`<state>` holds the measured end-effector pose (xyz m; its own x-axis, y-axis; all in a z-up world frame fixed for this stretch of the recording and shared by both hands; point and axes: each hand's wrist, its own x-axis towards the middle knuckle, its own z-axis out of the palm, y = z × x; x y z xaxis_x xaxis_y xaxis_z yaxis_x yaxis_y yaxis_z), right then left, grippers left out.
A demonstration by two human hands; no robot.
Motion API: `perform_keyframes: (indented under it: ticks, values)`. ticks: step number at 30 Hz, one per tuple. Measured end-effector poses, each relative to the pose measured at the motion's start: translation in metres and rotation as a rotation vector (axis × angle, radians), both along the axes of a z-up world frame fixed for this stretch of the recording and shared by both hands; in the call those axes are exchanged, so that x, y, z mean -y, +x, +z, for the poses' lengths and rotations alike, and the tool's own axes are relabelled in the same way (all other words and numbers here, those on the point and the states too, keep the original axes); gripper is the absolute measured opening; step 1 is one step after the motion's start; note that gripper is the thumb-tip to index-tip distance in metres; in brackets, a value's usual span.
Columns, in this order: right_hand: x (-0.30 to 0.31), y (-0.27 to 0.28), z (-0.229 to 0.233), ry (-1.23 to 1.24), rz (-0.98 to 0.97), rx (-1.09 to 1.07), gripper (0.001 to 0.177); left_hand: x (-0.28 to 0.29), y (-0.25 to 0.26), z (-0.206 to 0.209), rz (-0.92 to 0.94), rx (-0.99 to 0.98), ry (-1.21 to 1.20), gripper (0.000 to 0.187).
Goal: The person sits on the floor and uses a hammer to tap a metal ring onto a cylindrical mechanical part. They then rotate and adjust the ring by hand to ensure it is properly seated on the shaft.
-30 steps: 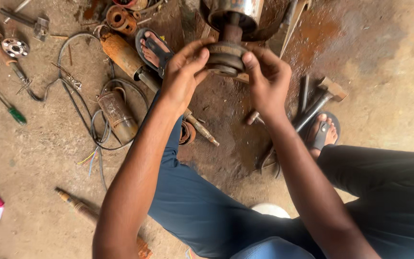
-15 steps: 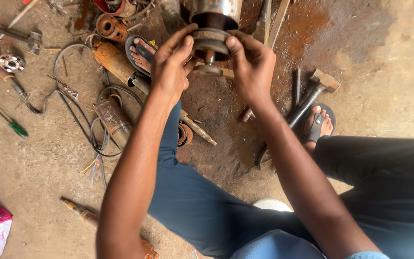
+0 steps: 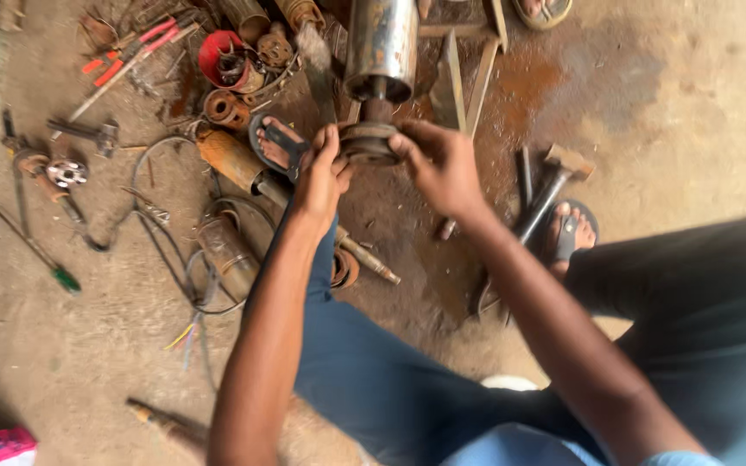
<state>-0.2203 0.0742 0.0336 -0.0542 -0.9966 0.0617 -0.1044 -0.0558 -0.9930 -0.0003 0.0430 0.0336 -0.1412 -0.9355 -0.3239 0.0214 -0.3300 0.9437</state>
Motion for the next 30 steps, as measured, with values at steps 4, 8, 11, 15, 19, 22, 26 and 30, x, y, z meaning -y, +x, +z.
perform_keyframes:
  ticks: [4, 8, 11, 15, 19, 22, 26, 30]
  values:
    - [-0.002, 0.002, -0.004, 0.079, 0.043, 0.016, 0.028, -0.013, 0.005, -0.010, -0.032, -0.053, -0.056, 0.042]
    - [0.024, -0.003, -0.008, -0.141, 0.028, 0.109, 0.027, 0.019, -0.004, -0.004, 0.024, -0.037, -0.011, 0.038]
    - [0.028, -0.001, -0.024, -0.163, 0.019, 0.131, 0.024, 0.017, -0.006, -0.006, 0.048, -0.027, -0.020, 0.038]
    - [0.042, 0.002, -0.024, -0.141, -0.040, 0.132, 0.025, 0.032, -0.011, 0.002, -0.003, -0.138, -0.026, 0.039]
    - [0.041, 0.003, -0.026, -0.133, -0.051, 0.117, 0.028, 0.032, -0.006, -0.006, -0.006, -0.087, -0.107, 0.038]
    - [0.043, 0.003, -0.033, -0.125, -0.040, 0.133, 0.030, 0.032, -0.004, -0.021, 0.057, -0.090, -0.044, 0.036]
    - [0.041, 0.003, -0.033, -0.004, -0.061, 0.058, 0.036, 0.036, -0.011, -0.032, 0.090, -0.074, -0.081, 0.041]
    - [0.039, 0.001, -0.001, -0.278, -0.077, -0.207, 0.051, 0.048, -0.011, -0.025, 0.160, -0.192, -0.007, 0.048]
